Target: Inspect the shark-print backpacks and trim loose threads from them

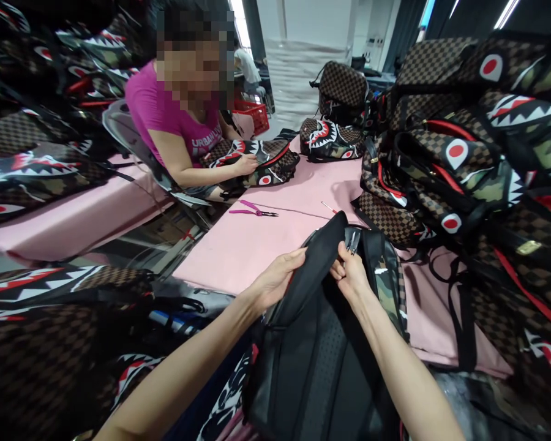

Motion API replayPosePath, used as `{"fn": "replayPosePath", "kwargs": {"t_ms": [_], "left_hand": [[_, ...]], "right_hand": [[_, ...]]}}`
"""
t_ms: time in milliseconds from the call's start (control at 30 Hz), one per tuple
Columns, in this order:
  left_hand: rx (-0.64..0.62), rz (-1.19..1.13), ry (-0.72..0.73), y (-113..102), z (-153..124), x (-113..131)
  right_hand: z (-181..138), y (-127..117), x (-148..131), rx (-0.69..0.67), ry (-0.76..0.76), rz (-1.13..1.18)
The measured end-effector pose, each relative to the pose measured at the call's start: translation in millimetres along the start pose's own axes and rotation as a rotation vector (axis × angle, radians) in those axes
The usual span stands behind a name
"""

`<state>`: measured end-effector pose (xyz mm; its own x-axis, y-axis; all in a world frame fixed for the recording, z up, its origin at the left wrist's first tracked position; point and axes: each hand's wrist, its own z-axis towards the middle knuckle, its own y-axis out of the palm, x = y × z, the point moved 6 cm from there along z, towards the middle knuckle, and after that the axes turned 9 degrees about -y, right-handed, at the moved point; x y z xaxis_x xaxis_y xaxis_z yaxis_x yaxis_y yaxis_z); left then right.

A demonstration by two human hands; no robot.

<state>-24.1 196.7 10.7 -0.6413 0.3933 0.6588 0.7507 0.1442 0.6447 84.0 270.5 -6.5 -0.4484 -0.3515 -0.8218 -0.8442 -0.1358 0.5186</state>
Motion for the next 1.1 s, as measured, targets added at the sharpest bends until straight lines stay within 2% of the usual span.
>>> {"fn": "replayPosePath", "kwargs": {"t_ms": [133, 233, 300, 400, 500, 600, 733, 800, 933, 1100], "left_hand": [[0.093, 0.046, 0.029, -7, -16, -23], [0.163, 0.036, 0.036, -13, -21, -33], [0.173, 0.031, 0.035, -14, -21, -36], [0.170, 0.040, 0.045, -12, -23, -35], [0.156, 0.058, 0.039, -6, -27, -37], [0.149, 0.107, 0.054, 1, -41, -41], [0.252, 0.294, 0.150, -4, -66, -43], [0.250, 0.249, 0.123, -11, -71, -49], [0.153, 0.039, -0.018, -22, -66, -61], [0.126, 0.006, -0.052, -27, -61, -65]], "right_hand": [[2, -14, 3, 0.109, 0.097, -0.007], [-14, -19, 8, 0.104, 0.062, -0.010], [-33, -18, 12, 0.035, -0.005, -0.048], [-67, -13, 22, -0.140, -0.075, -0.139], [-88, -14, 29, -0.174, -0.113, -0.136], [-90, -17, 30, -0.121, -0.129, -0.092], [-85, -19, 29, -0.062, -0.141, -0.046], [-84, -17, 31, -0.065, -0.119, -0.020], [-87, -10, 41, -0.087, -0.061, 0.024], [-87, -11, 47, -0.097, -0.032, 0.034]]}}
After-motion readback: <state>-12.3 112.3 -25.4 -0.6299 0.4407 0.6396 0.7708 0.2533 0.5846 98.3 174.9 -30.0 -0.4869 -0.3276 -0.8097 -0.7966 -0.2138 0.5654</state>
